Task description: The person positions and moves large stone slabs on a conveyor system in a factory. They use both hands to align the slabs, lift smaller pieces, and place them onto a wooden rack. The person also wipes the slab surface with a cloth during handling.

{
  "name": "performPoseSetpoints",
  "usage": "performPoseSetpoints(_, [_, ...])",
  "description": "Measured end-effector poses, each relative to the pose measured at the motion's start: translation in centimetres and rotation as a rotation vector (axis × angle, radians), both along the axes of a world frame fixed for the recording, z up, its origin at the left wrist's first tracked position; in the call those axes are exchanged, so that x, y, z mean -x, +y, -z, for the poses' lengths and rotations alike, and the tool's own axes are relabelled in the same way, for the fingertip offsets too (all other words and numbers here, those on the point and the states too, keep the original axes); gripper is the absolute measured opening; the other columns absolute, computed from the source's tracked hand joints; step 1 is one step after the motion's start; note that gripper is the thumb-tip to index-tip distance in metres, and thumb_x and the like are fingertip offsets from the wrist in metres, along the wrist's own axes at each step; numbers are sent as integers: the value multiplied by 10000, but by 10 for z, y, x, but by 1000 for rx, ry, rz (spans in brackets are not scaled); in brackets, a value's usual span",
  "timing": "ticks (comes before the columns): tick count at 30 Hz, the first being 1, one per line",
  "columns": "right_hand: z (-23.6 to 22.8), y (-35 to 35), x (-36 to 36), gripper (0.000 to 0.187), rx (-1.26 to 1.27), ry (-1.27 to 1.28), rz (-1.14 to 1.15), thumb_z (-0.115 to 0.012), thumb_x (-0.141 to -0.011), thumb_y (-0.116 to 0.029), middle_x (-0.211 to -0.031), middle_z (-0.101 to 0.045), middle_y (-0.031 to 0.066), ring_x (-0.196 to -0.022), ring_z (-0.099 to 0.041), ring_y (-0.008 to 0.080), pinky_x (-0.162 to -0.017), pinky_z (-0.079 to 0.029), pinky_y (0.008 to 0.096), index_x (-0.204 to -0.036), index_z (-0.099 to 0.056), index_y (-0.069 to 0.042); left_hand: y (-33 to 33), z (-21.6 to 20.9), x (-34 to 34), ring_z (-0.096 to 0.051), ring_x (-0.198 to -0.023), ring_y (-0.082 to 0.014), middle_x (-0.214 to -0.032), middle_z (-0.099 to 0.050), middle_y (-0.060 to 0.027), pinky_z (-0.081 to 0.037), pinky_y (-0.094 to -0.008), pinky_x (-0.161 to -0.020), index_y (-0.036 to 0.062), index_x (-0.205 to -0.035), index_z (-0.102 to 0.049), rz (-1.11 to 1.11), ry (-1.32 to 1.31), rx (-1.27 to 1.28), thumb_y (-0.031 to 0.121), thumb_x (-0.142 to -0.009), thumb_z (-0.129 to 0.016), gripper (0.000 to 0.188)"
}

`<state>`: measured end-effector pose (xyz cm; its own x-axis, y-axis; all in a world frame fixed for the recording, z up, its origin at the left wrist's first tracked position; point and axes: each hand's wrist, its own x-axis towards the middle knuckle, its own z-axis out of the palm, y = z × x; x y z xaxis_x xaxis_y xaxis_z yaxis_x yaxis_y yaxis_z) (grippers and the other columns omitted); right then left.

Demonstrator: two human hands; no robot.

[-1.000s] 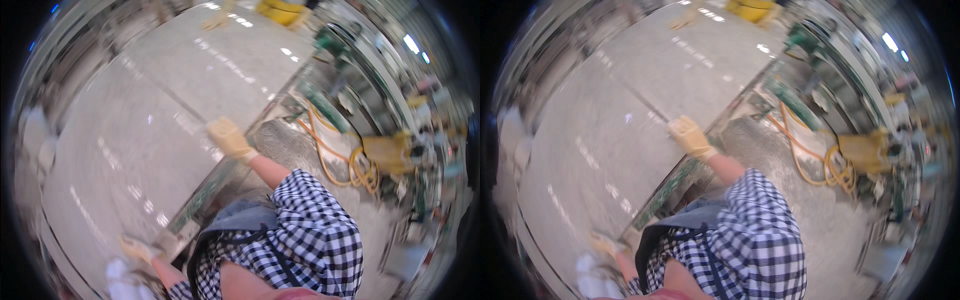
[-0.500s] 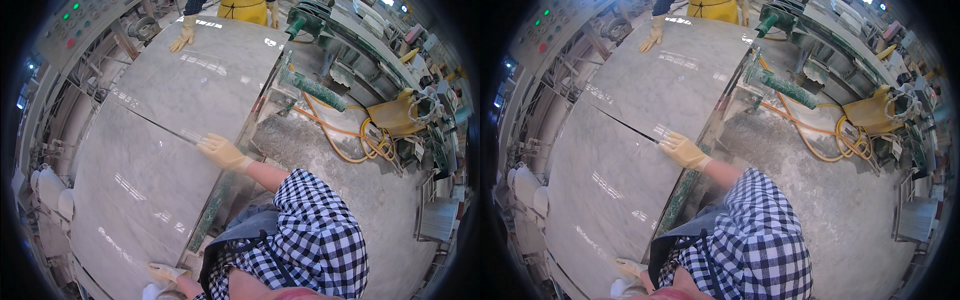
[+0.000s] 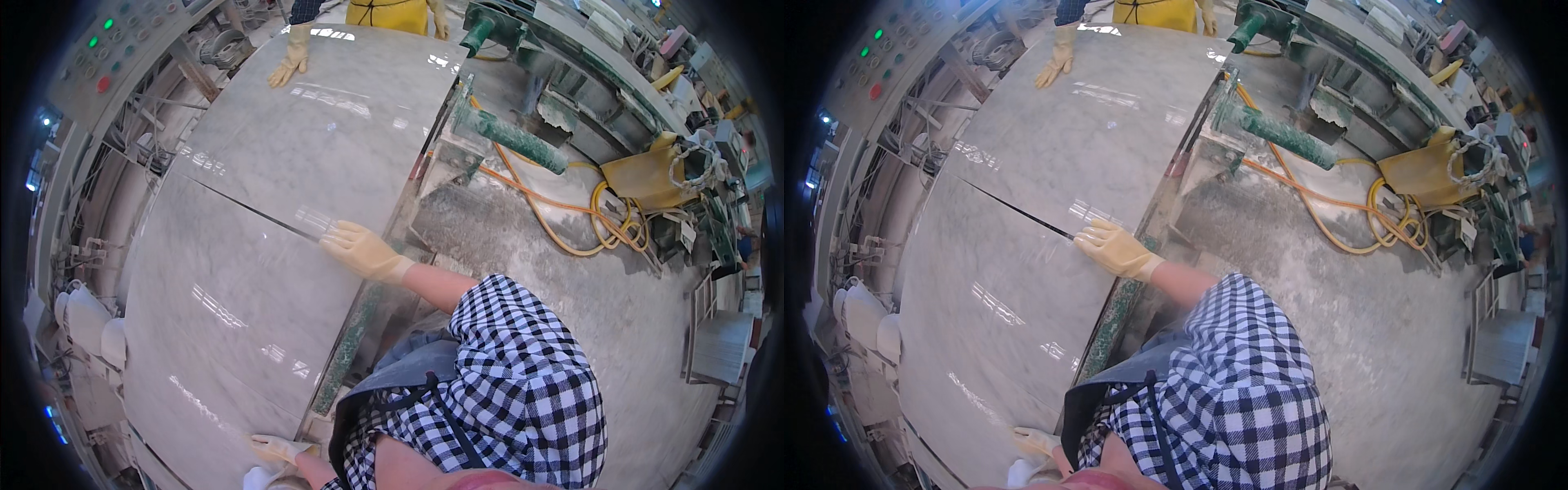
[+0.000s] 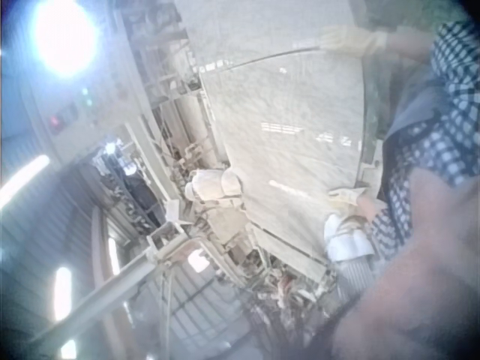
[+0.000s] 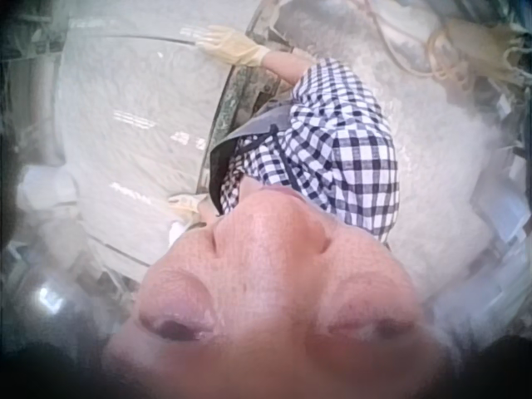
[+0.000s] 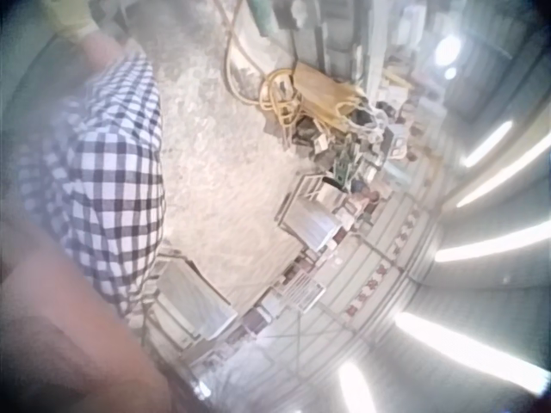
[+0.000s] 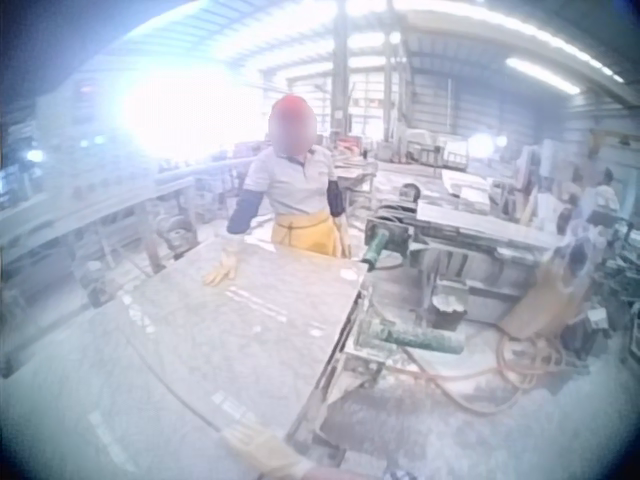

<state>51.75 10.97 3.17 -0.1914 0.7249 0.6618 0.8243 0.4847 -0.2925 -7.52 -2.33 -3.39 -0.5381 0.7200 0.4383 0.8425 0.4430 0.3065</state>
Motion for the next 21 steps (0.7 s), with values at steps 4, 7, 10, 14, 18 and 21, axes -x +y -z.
performPoseSetpoints(4, [-5, 2, 0, 331, 26, -10, -21, -598, -890, -97, -1197, -691, 149, -1172, -637, 326, -1090, -469, 463, -1202, -637, 6, 0, 2, -1, -619, -1186, -400, -1344, -630, -276, -481, -413, -1059, -93, -1337, -599, -94, -153, 71, 261, -1122, -414, 453])
performPoseSetpoints(7, [-15, 0, 3, 241, -54, 38, 21, -606, -863, -67, -1140, -684, 155, -1081, -639, 348, -993, -518, 444, -1098, -630, -22, -1, 5, 0, -619, -1189, -399, -1346, -629, -277, -479, -415, -1063, -92, -1336, -600, -126, -175, 77, 266, -1121, -418, 456])
performPoseSetpoints(10, [-21, -2, 3, 253, -9, 38, -19, -601, -871, -70, -1150, -683, 156, -1059, -638, 354, -978, -517, 443, -1118, -625, -22, -2, 10, 3, -621, -1191, -396, -1348, -629, -274, -477, -415, -1070, -89, -1331, -605, -46, -118, -9, 276, -1120, -424, 459])
performPoseSetpoints(14, [-20, -4, 2, 289, 67, 32, -24, -573, -916, -97, -1202, -683, 168, -1168, -630, 339, -1065, -485, 451, -1184, -640, -15, -5, 14, 11, -619, -1209, -368, -1357, -628, -256, -477, -406, -1075, -88, -1333, -600, -76, -237, 46, 276, -1117, -434, 455])
performPoseSetpoints(18, [-18, -7, 0, 282, 253, 39, -2, -548, -941, -110, -1219, -677, 183, -1180, -627, 339, -1059, -485, 449, -1194, -642, -28, 15, 12, -12, -607, -1231, -357, -1372, -619, -248, -465, -406, -1084, -83, -1345, -591, -33, -218, 102, 279, -1112, -440, 456])
performPoseSetpoints(21, [-10, -7, -12, 336, 404, 218, 46, -554, -940, -151, -1275, -659, 192, -1257, -591, 345, -1119, -436, 436, -1244, -625, -28, 62, 10, -71, -595, -1243, -359, -1381, -611, -247, -453, -411, -1092, -80, -1351, -587, 189, -41, -20, 283, -1108, -441, 461])
